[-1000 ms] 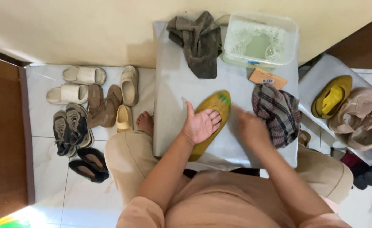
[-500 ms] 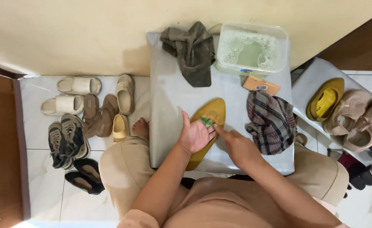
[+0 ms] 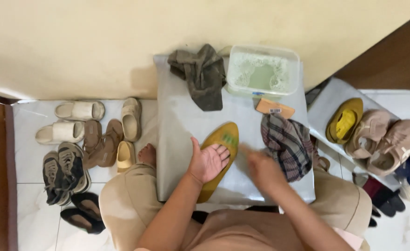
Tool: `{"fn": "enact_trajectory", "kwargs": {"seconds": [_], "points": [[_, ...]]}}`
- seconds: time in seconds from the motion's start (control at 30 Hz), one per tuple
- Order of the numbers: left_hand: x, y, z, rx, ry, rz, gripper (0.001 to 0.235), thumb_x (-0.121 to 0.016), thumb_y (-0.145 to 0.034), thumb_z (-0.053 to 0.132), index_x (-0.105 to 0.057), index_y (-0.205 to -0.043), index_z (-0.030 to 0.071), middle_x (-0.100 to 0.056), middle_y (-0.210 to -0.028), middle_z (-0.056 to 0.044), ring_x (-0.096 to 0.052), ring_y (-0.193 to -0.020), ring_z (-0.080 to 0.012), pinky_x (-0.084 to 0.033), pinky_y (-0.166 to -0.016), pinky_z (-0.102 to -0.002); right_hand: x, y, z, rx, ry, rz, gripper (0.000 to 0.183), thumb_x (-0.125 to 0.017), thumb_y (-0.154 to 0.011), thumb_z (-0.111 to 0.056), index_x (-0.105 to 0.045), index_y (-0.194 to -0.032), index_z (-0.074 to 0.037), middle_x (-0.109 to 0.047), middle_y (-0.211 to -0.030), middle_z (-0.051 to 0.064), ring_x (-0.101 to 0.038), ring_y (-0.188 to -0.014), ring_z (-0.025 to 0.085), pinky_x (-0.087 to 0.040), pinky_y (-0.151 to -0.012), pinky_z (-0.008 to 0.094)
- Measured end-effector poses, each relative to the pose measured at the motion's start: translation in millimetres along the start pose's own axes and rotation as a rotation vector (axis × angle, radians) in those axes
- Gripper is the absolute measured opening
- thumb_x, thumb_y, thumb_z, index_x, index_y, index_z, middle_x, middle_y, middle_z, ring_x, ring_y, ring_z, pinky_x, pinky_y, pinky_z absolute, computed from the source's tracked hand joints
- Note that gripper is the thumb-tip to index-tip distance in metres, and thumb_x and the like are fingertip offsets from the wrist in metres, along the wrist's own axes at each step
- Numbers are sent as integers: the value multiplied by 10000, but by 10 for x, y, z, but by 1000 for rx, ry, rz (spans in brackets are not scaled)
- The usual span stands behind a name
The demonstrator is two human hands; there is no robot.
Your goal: The person cleans a yellow slip-on shoe using a green toothbrush and a cloth. They scrub the shoe's upper and sole, dip the brush into a container of soapy water, and wipe the shoe with a cloth.
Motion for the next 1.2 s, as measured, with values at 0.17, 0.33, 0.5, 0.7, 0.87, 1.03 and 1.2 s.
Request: {"fn": "enact_trajectory", "kwargs": {"seconds": [0.17, 0.33, 0.5, 0.7, 0.87, 1.03, 1.2], "points": [[-67, 56, 22, -8, 2, 13, 1197, -233, -659, 1065, -306, -1425, 149, -167, -1604, -126, -146, -1548, -368, -128, -1266, -511, -278, -84, 143, 60, 136, -16, 590, -449, -979, -149, -430, -1555, -280, -652, -1164, 204, -710, -973, 457, -600, -856, 536], [31, -10, 5, -10, 36, -1, 978, -266, -699, 1037, -648, -930, 166, -635, -1048, -49, -599, -1211, -286, -369, -1163, -443, -72, -105, -1, 73, -74, -252, 600, -415, -980, -176, -425, -1561, -325, -656, -1206, 193, -654, -1101, 486, -565, -931, 554], [-241, 169, 59, -6, 29, -25, 892, -323, -642, 1063, -472, -878, 215, -477, -1058, 3, -485, -1393, -285, -318, -1208, -444, -208, -169, -17, 57, 191, -114, 660, -384, -979, -99, -319, -1619, -244, -613, -1201, 232, -710, -951, 496, -594, -825, 582], [19, 65, 32, -19, 25, -65, 859, -365, -647, 1054, -553, -888, 251, -511, -1004, -1, -564, -1268, -269, -412, -1100, -416, 57, -351, 40, 21, 274, -22, 602, -410, -989, -151, -405, -1583, -251, -618, -1245, 198, -721, -925, 477, -603, -771, 571], [90, -35, -40, -56, -42, -66, 829, -324, -802, 943, -364, -1254, 250, -307, -1356, -88, -298, -1293, -263, -270, -1054, -409, -19, -16, -307, 52, 307, -159, 523, -425, -969, -142, -502, -1467, -279, -612, -1241, 153, -725, -890, 477, -609, -769, 574], [366, -69, -389, -170, -250, -91, 279, -528, -1013, 603, -564, -1195, 395, -439, -1371, 123, -321, -1458, -135, -195, -1253, -432, 425, -68, -158, -12, 50, -95, 500, -443, -980, -99, -567, -1449, -220, -666, -1185, 200, -690, -991, 517, -579, -821, 597], [43, 31, -569, -231, -1114, 30, 865, -893, -775, 298, -415, -1481, 155, -422, -1593, -68, -294, -1523, -203, -224, -1269, -417, 332, 257, -518, 39, 376, -156, 567, -447, -983, -186, -445, -1525, -352, -639, -1140, 116, -732, -921, 412, -607, -822, 548]]}}
Point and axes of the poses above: each hand's wrist, its own y-axis away from the middle knuckle, its own x-axis out of the back of the hand, z = x × y, the point moved 1 cm from there along -y, towards the middle knuckle
